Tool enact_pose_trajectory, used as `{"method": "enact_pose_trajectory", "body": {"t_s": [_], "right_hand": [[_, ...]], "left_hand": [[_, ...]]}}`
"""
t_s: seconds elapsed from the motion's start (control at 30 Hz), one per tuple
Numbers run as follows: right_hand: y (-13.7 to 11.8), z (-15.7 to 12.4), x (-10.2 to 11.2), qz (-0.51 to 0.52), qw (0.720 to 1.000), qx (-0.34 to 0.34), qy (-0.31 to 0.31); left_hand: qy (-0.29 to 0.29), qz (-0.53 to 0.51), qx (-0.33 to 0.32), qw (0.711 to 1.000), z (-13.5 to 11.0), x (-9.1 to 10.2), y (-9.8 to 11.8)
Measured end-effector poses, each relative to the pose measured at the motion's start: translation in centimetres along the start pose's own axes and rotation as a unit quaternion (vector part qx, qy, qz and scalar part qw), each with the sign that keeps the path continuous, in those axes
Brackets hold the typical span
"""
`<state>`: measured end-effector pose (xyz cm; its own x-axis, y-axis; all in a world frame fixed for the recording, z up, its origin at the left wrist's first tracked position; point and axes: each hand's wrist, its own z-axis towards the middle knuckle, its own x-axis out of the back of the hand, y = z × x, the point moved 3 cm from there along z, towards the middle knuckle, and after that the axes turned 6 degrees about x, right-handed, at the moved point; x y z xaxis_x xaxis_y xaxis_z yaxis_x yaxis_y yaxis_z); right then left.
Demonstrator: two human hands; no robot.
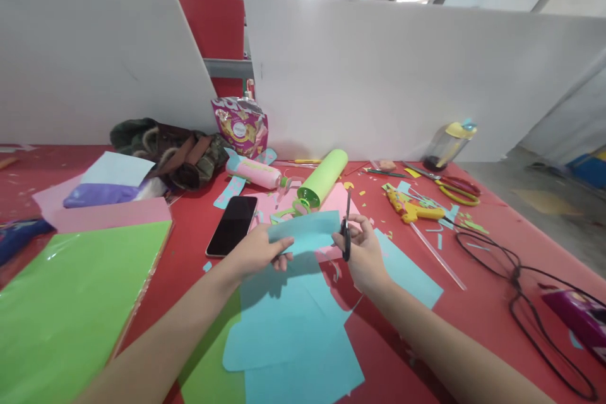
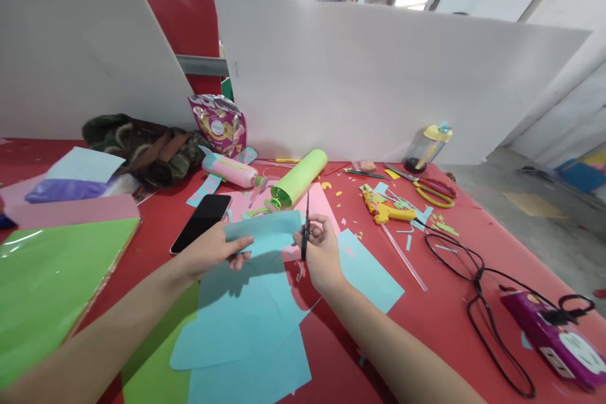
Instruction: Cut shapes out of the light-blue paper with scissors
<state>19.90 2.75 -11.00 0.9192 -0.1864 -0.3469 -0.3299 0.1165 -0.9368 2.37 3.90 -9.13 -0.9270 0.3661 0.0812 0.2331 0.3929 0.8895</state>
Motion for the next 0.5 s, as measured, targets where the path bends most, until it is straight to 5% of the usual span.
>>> {"method": "enact_pose_trajectory", "body": {"t_s": [0.5], "right_hand": [[1.6, -3.4, 0.3, 0.005, 0.984, -0.1, -0.149]], "left_hand": [[0.064, 0.102, -0.025, 0.992, -1.8, 2.5, 2.4]]}}
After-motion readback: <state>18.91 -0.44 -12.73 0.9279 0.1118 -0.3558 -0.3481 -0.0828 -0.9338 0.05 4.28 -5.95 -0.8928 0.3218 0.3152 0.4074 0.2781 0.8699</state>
